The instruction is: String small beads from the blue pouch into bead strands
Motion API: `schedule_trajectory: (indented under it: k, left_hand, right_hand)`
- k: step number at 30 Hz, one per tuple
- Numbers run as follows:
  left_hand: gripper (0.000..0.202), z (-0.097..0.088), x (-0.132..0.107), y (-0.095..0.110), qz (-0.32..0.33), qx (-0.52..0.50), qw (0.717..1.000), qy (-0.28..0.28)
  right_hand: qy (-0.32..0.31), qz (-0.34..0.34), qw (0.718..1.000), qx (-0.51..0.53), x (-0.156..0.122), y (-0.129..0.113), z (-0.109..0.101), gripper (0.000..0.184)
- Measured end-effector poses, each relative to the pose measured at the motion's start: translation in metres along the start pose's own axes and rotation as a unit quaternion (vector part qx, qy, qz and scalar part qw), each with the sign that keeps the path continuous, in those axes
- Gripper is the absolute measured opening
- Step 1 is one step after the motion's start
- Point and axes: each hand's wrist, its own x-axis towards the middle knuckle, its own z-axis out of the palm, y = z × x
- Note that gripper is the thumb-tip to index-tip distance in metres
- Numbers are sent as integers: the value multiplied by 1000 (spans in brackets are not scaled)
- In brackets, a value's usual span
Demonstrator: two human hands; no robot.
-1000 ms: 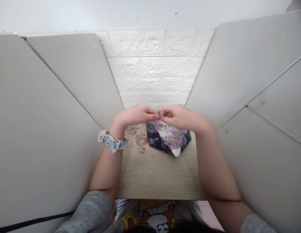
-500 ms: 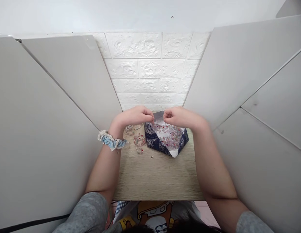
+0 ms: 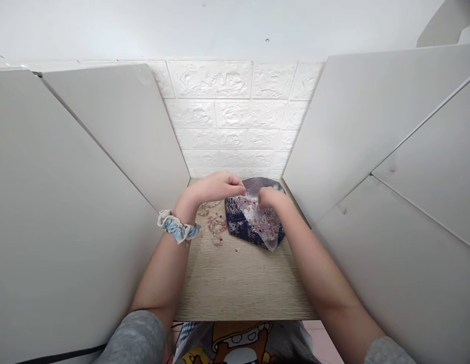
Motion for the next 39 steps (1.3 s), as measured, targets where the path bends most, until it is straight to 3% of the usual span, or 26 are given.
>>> schedule_trajectory:
  k: [5,14,17,20,22,23,27,29,34,39]
  left_hand:
    - [23,1,0,1,-22,2,999,-34]
    - [23,-1,0,0,-15,11,999,-27]
    - [27,-1,-1,1,-7,8,1000,-14]
    - [30,-3,-2,2,-12,4,1000,-1]
    - [30,-4,-3,2,-23,-3,1000,-3]
    - [29,-4,-3,2,-27,-7,1000,-6]
    - [29,-4,-2,0,-26,-17,999,-19]
    - [30,-2,0,-1,-17,-17,999,-27]
    - [33,0,1,-4,-4,-30,998,-46]
    - [30,1,-1,-1,0,-51,996,-66]
  right_hand:
    - [-1,-26,1000,-8,0,-9,4,28]
    - [3,-5,1000,19,-3,-17,10,16]
    - [39,-36,997,55,-10,-12,2,13]
    - [138,-92,978,123,-23,-9,-8,20]
    - [236,-167,919,269,-34,-10,-9,23]
    - [253,-199,881,348,-40,-13,-7,26]
    - [267,-263,721,583,-58,-26,11,19]
    - [262,-266,672,640,-62,-31,21,18]
    - [248,-253,619,701,-62,-34,33,16]
    - [266,-226,604,716,-61,-33,36,18]
